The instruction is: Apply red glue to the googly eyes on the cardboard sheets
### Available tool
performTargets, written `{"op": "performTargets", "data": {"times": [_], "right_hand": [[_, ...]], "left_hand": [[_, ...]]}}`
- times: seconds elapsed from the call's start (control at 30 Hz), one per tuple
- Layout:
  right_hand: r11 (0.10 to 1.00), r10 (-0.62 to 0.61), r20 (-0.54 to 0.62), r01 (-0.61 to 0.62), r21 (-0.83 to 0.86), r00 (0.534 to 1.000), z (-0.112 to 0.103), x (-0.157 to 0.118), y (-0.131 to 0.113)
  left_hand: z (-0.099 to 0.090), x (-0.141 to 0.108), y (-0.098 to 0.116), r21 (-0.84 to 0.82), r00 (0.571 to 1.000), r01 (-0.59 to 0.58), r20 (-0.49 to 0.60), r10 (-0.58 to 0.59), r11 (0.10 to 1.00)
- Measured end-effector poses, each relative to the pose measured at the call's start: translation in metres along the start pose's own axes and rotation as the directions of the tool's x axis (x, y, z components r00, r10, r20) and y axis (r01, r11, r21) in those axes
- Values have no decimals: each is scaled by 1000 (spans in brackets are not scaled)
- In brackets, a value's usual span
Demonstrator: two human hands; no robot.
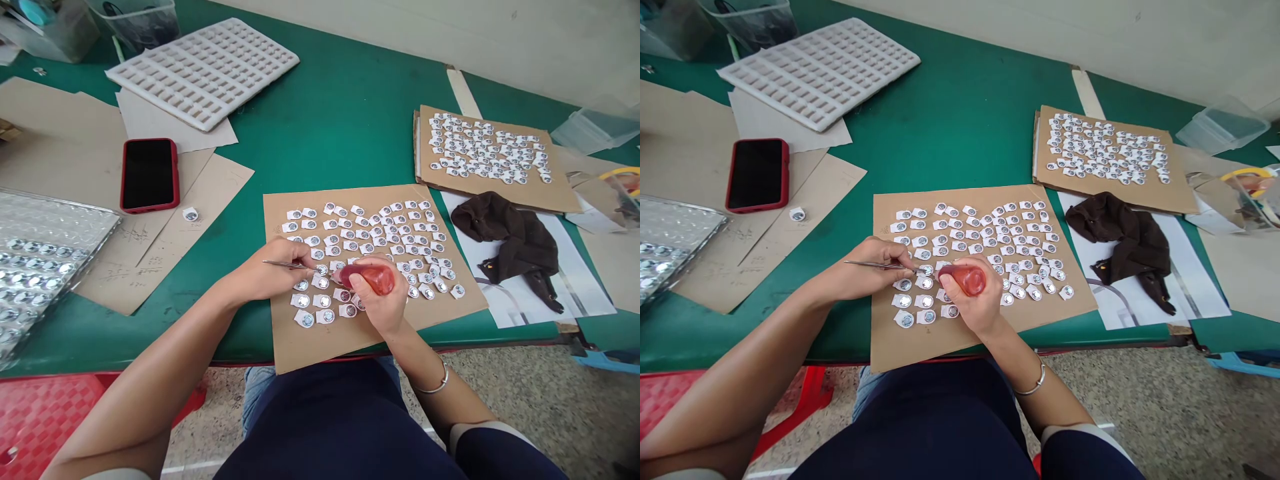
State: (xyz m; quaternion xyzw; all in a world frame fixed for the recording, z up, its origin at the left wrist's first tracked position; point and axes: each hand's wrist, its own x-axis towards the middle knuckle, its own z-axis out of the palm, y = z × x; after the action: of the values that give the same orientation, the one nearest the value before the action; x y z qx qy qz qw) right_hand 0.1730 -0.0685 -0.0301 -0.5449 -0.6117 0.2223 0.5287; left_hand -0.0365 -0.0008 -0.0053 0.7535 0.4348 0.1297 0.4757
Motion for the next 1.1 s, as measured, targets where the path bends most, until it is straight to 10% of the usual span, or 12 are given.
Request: {"op": "performTargets", "data": {"times": [1.1], "right_hand": [[1000,-17,31,18,-13,999,2,-2,0]], "left_hand": [[2,2,-2,-37,1000,-9,-19,8,999]]}}
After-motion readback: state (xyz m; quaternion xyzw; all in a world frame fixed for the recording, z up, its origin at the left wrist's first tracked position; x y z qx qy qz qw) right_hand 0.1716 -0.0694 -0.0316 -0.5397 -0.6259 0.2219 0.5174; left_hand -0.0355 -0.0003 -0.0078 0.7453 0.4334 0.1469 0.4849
